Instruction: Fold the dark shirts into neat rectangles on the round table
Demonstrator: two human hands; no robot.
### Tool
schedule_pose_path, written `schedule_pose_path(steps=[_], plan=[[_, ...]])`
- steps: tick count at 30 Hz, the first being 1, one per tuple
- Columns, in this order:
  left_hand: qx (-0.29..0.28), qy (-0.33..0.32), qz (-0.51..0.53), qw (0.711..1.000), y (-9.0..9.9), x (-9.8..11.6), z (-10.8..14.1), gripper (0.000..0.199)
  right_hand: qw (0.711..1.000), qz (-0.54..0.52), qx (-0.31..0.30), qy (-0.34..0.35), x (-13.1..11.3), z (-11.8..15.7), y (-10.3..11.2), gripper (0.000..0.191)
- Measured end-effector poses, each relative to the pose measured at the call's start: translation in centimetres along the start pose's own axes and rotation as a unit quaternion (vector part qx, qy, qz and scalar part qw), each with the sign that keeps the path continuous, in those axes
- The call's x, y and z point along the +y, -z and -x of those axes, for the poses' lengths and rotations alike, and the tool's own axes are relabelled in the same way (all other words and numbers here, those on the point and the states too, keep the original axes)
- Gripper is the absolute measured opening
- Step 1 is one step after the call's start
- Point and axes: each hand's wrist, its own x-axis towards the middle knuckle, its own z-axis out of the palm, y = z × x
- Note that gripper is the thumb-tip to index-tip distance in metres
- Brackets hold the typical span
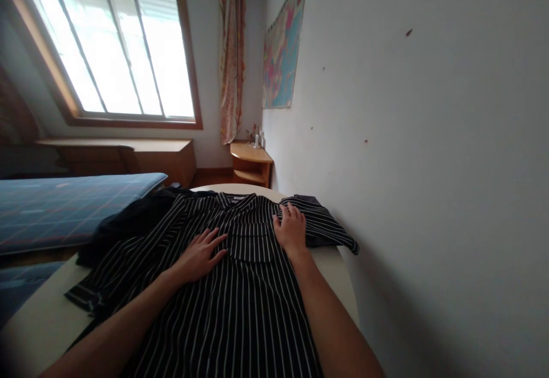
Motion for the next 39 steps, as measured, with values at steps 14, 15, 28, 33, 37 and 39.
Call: schedule_pose_path(steps=[14, 15, 28, 33, 37, 39], plan=[[0.041, 0.031, -0.011, 0.999, -0.5, 0.9, 0.5, 0.052, 0.987, 0.07, 0.014, -0.142, 7.0, 0.7, 0.9, 0.03], [0.041, 0.029, -0.009, 0.999, -0.7, 0.7, 0.4, 0.052, 0.988, 0.074, 0.014, -0.138, 7.0, 0.7, 1.0, 0.028], [0.038, 0.012, 0.001, 0.999, -1.2, 0.2, 0.3, 0.054, 0.998, -0.019, 0.061, 0.009, 4.2, 0.1, 1.7, 0.027], [0.038, 0.005, 0.0, 0.999, -1.1, 0.2, 0.3, 0.053, 0.995, -0.076, 0.021, 0.069, 3.6, 0.1, 1.7, 0.028], [0.041, 0.004, -0.002, 0.999, -1.1, 0.2, 0.3, 0.053, 0.995, -0.037, 0.092, -0.002, 4.9, 0.0, 1.8, 0.034], [0.041, 0.005, -0.002, 0.999, -1.2, 0.1, 0.2, 0.053, 0.991, 0.022, 0.116, -0.054, 5.7, 0.2, 1.8, 0.039]])
